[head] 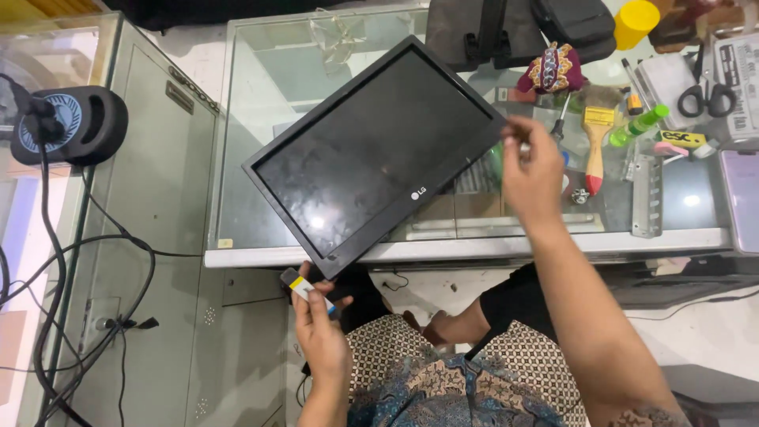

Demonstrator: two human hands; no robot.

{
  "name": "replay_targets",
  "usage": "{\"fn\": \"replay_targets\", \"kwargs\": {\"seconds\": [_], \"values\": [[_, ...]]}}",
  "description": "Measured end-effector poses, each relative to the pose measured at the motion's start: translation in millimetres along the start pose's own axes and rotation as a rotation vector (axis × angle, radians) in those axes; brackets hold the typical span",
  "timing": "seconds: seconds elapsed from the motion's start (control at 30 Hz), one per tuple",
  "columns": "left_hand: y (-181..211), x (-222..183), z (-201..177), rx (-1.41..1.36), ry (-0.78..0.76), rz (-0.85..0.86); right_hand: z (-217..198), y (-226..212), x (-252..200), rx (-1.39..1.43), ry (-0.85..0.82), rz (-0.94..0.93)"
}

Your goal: Disassembling a computer monitor by prying off the front bezel to expose the internal components

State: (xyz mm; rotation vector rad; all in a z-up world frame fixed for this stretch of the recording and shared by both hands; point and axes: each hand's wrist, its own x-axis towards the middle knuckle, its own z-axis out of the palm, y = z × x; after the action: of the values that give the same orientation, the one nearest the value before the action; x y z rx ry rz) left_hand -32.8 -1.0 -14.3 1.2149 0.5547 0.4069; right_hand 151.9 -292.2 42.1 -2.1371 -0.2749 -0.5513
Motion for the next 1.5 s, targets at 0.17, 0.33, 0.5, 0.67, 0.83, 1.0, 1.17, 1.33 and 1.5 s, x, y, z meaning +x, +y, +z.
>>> {"fn": "replay_targets", "kwargs": {"seconds": [0.17,0.33,0.5,0.67,0.83,1.0,1.17,1.33,1.5], "values": [[25.4,12.3,0.1,0.130,0.027,0.020,1.5,43.9,24.5,-0.220,-0.224,0.176],[14.3,50.5,-14.6,0.308,0.011,0.208,-15.8,0.6,-32.6,-0.304,-0.135,0.169],[18.9,78.0,-13.1,0.266,0.039,0.174,-38.3,-11.7,-86.2,-0.300,-0.117,0.197],[68.9,67.0,7.7,0.161,0.041,0.112,-31.7,-7.3,-94.6,-0.599,-0.033,-0.017],[53.8,72.3,-0.7,-0.006,0.035,-0.006,59.1,-92.7,-56.6,-0.315,-0.275,-0.333],[51.7,74.1,-6.5,-0.076,0.022,-0.045,137.7,-125.1,-52.0,-0.367,-0.442,-0.485],[44.4,79.2,-14.9,-0.139,-0.020,-0.054,156.9,-132.6,-52.0,-0.315,-0.525,-0.488],[48.0,78.1,-14.0,-0.025,-0.041,0.004,153.7,-144.8,-50.1,-0.398,-0.555,-0.532],[16.8,80.4,-39.4,0.145,0.022,-0.021,155.2,-141.7,-52.0,-0.381,-0.564,-0.554]]}}
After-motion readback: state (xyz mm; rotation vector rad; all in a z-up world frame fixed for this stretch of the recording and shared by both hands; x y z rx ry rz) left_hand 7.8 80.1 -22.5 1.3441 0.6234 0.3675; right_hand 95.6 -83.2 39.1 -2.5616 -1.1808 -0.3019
